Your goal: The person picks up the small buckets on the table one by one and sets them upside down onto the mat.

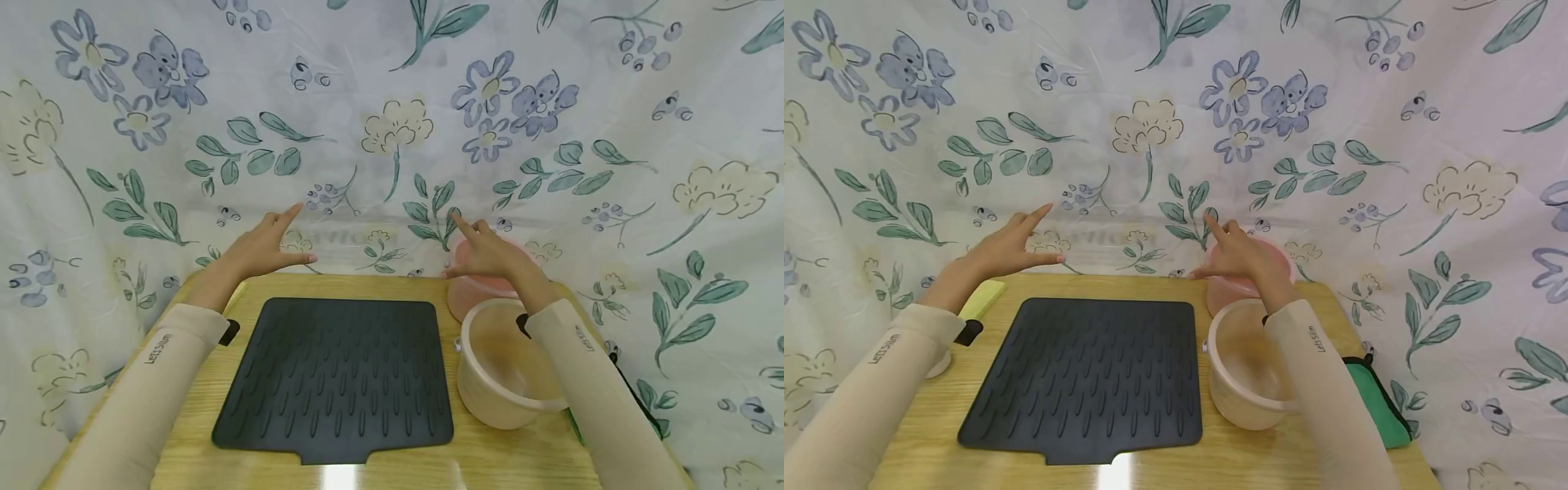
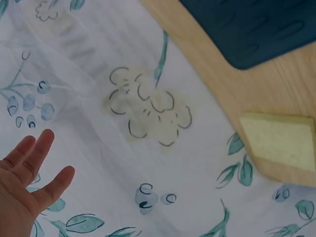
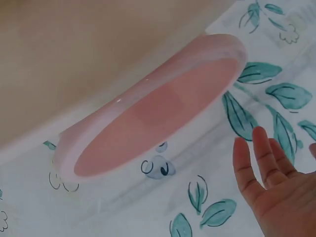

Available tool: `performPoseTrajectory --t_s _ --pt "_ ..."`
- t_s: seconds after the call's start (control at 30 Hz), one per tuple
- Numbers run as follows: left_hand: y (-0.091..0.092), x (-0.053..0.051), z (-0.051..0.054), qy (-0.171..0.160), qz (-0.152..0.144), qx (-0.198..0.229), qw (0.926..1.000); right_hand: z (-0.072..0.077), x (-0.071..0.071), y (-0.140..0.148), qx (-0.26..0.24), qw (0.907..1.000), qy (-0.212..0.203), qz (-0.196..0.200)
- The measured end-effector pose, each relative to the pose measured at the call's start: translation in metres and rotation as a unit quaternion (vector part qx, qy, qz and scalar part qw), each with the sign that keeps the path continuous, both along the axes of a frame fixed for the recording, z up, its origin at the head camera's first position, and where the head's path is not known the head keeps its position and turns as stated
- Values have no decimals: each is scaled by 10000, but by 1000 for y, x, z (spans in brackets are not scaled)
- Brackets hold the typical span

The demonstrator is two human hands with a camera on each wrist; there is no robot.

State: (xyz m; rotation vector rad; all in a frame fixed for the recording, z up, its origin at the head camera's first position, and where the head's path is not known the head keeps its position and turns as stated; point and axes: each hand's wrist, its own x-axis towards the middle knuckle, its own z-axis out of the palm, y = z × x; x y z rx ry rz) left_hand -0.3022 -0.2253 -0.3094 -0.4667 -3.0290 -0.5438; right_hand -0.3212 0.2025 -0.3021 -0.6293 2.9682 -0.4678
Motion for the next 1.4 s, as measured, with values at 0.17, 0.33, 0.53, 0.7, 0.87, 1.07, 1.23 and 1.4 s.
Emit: performPoseTrajectory --t_s 0.17,0.33,0.53,0.7,0.87,1.07,1.23,1.4 --pt "-2 12 -3 -57 -125 494 9987 2 12 9 -71 9999 28 138" --pt "-4 21 -5 -40 -241 809 9964 4 22 16 42 9996 107 256" --pt "-6 28 -8 -17 -359 923 9951 1 30 22 126 9989 188 417" --pt "-9 35 -12 -83 -375 1010 9941 0 35 28 -102 9984 -30 548" --pt "-12 46 -23 -242 -540 1213 9908 0 47 36 -230 9980 -428 404" --pt "-9 66 -46 -227 -733 1249 9892 -5 64 50 -408 9967 -368 594" --pt "-8 84 -59 -217 -834 1400 9864 -6 76 58 -533 9953 -567 584" --pt "-10 98 -71 -193 -966 1559 9828 -7 84 62 -377 9964 -627 425"
